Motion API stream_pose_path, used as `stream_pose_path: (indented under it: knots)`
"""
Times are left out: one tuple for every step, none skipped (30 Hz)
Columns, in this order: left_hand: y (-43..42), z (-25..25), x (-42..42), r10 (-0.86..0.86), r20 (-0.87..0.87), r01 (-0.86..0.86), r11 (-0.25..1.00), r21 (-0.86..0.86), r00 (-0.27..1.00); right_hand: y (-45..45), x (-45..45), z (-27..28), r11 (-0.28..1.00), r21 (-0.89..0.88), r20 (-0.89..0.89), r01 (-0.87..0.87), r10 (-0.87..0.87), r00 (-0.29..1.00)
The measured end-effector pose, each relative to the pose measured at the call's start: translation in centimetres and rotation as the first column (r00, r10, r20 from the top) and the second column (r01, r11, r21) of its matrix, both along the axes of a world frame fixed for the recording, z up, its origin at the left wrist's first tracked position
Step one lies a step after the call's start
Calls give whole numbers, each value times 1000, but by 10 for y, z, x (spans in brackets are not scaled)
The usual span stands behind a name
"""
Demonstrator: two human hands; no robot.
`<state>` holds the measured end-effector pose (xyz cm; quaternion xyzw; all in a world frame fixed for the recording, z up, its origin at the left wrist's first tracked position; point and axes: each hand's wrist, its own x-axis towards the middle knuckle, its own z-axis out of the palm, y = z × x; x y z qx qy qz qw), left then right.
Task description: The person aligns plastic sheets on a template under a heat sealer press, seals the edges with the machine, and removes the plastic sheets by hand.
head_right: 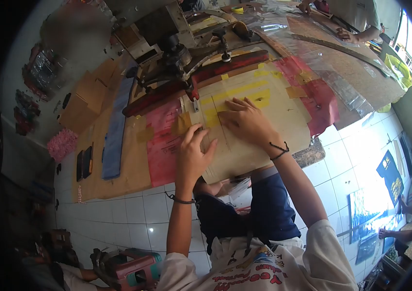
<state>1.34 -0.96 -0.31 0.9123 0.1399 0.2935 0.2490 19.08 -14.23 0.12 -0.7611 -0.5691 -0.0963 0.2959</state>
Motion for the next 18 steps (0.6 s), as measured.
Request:
stream_pose_path:
  knots:
    - [-1, 0, 0, 5, 8, -6, 1000, 18, 1000, -4, -4, 5, 1000, -23, -9, 6, -6, 1000]
    - [-1, 0, 0, 10, 15, -10, 999, 35, 1000, -9, -8, 7, 999, 14, -111, 37, -35, 993]
    - [0, 0, 1, 14, 23, -15, 999, 51, 1000, -15, -12, 8, 996, 46, -211, 72, -61, 976]
    - [2, 2, 3, 12, 33, -13, 999, 40, 999, -21, -12, 9, 992, 71, -307, 106, -80, 948]
    - [3, 3, 3, 12, 36, -13, 1000, 22, 999, -27, -13, 6, 991, 80, -271, 104, -79, 959]
    - [1, 1, 0, 14, 31, -14, 1000, -3, 999, -35, -15, 1, 992, 81, -242, 101, -78, 967]
    - [0, -1, -1, 19, 36, -19, 1000, -1, 999, -41, -18, -3, 992, 83, -216, 98, -78, 973]
    - [3, -2, 0, 20, 45, -20, 1000, 9, 999, -42, -19, -5, 993, 60, -162, 100, -89, 983]
    - [5, -2, 2, 17, 56, -18, 1000, 24, 998, -42, -19, -6, 993, 43, -105, 106, -101, 989]
    - [5, -2, 1, 15, 37, -15, 1000, 11, 999, -43, -19, -7, 993, 26, -49, 116, -114, 992]
    - [5, -2, 2, 15, 33, -16, 1000, 21, 999, -43, -19, -7, 992, 20, -53, 125, -124, 991]
    - [6, -2, 1, 16, 30, -17, 999, 29, 999, -42, -19, -6, 991, 13, -56, 132, -131, 990]
    - [6, -1, 1, 21, 29, -22, 999, 37, 999, -41, -19, -6, 991, 6, -56, 137, -136, 989]
    - [7, -1, 2, 18, 23, -18, 1000, 25, 1000, -41, -18, -4, 990, 2, -47, 140, -140, 989]
    - [7, 0, 1, 17, 16, -17, 1000, 14, 1000, -41, -19, -3, 990, -2, -39, 141, -141, 989]
    - [7, -1, 0, 17, 5, -17, 1000, 2, 1000, -42, -21, -2, 990, -7, -35, 142, -142, 989]
    - [8, -1, -1, 27, -14, -27, 999, 20, 1000, -41, -21, -3, 990, -6, -32, 141, -141, 989]
    - [10, -2, -1, 34, -32, -33, 999, 39, 999, -40, -22, -3, 990, -3, -29, 143, -143, 989]
